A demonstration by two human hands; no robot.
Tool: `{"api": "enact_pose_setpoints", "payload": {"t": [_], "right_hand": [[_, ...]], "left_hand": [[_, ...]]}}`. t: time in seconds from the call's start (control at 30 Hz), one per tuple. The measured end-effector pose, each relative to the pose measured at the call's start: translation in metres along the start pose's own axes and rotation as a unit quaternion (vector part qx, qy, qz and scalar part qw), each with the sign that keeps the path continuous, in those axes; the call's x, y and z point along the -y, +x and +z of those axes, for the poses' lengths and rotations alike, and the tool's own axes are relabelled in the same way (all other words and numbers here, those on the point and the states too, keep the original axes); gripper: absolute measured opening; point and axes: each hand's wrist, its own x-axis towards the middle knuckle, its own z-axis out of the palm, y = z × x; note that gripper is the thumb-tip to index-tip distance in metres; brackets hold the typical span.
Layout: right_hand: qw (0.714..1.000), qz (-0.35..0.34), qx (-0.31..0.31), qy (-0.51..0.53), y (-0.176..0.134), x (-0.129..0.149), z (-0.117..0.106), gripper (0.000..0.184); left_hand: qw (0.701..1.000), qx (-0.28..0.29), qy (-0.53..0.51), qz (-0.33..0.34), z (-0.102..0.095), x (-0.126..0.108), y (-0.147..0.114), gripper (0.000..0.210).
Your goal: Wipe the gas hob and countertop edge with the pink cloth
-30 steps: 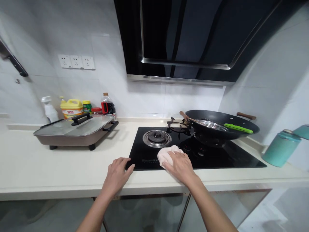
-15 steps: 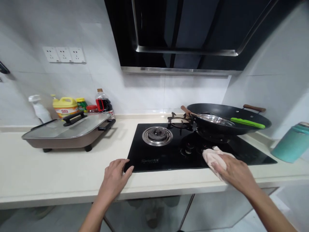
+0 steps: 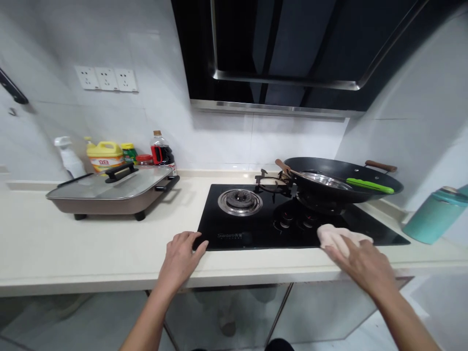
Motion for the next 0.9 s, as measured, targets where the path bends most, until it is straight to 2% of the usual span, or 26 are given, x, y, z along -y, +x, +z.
{"api": "enact_pose_setpoints", "payload": {"t": [0.1,0.2,0.3,0.37,0.43,0.53,0.67,0.77,0.9], "right_hand": [[0.994,-0.093,0.052,0.004,-0.027,0.079,-0.007,0.062],[0.987,-0.147,0.059,0.032,-0.053,0.169,-0.016,0.063],[0.967,-0.222,0.064,0.110,-0.078,0.247,-0.023,0.062],[0.946,-0.276,0.061,0.161,-0.091,0.284,-0.025,0.062],[0.927,-0.313,0.058,0.198,-0.101,0.306,-0.025,0.060],[0.915,-0.326,0.059,0.229,-0.107,0.312,-0.024,0.059],[0.908,-0.336,0.065,0.243,-0.104,0.287,-0.021,0.063],[0.923,-0.312,0.074,0.215,-0.093,0.251,-0.021,0.060],[0.964,-0.206,0.084,0.142,-0.072,0.178,-0.020,0.054]], "left_hand": [[1.000,0.001,0.002,-0.006,-0.002,-0.003,0.000,0.043],[1.000,-0.003,0.001,0.002,-0.002,-0.002,0.000,0.042],[1.000,0.000,-0.018,-0.001,-0.001,0.002,0.001,0.043],[0.999,-0.001,-0.038,-0.014,-0.001,0.005,0.003,0.045],[0.998,-0.003,-0.054,-0.027,-0.003,0.009,0.005,0.048],[0.998,0.008,-0.055,-0.038,-0.005,0.012,0.009,0.050],[0.998,0.018,-0.046,-0.038,-0.006,0.012,0.013,0.049],[0.998,0.011,-0.044,-0.042,-0.005,0.011,0.013,0.049],[0.998,0.011,-0.041,-0.042,-0.004,0.007,0.010,0.047]]}}
